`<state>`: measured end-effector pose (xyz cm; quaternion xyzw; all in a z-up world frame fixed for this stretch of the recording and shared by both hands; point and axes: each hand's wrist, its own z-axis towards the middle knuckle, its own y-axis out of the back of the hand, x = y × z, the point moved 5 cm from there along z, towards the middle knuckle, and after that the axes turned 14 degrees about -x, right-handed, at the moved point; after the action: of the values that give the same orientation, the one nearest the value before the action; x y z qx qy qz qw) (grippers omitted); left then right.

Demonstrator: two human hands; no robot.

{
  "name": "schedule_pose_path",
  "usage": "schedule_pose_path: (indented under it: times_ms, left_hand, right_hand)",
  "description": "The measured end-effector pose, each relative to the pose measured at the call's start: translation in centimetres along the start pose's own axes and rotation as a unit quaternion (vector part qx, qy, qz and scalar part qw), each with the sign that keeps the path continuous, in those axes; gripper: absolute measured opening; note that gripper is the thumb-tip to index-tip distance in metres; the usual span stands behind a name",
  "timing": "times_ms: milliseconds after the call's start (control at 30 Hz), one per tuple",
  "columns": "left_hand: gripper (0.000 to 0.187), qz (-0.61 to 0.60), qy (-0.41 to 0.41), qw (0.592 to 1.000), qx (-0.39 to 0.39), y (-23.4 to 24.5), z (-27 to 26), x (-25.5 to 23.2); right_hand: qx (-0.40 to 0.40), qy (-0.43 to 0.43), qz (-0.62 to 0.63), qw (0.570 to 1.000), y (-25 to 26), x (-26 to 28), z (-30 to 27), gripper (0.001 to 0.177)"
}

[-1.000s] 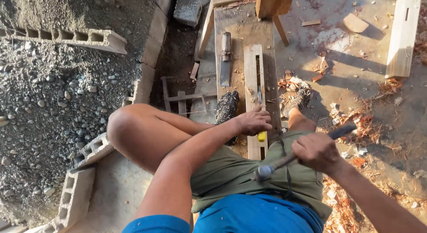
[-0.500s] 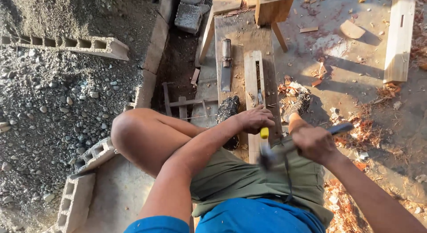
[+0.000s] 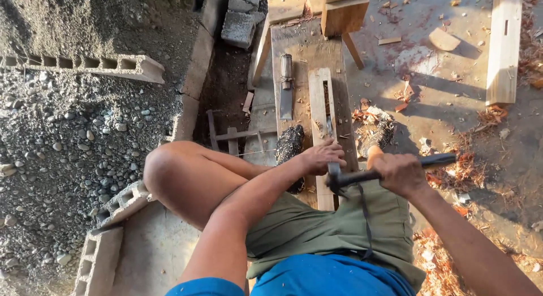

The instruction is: Carving a mortise into a large wooden beam using a hammer and chisel.

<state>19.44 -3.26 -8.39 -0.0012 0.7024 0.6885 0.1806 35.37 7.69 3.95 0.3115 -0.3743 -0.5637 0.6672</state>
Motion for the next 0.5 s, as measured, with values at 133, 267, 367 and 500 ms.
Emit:
schedule_pose_path:
  times_ms: [133, 267, 367, 500]
  left_hand:
    - [0.035, 0.008, -0.006, 1.000, 0.015, 0.4, 0.2, -0.4]
    - [0.027, 0.016, -0.014, 1.000, 0.001, 0.6, -0.3, 0.2]
    - [0.022, -0.040, 0.001, 0.997, -0.067, 2.0, -0.2, 1.0]
    - [0.027, -0.063, -0.003, 0.996, -0.060, 1.8, -0.3, 0.4]
  right_hand:
    - [0.020, -0.064, -0.034, 0.997, 3.5, 1.1, 2.8, 0.021]
    - [-0.007, -0.035, 0.016, 0.999, 2.6, 1.4, 0.5, 0.015]
    - [-0.012, 0.014, 0.033, 0.999, 0.0, 0.2, -0.6, 0.012]
    - [0.038, -0.059, -0.026, 0.997, -0.6, 0.5, 0.7, 0.009]
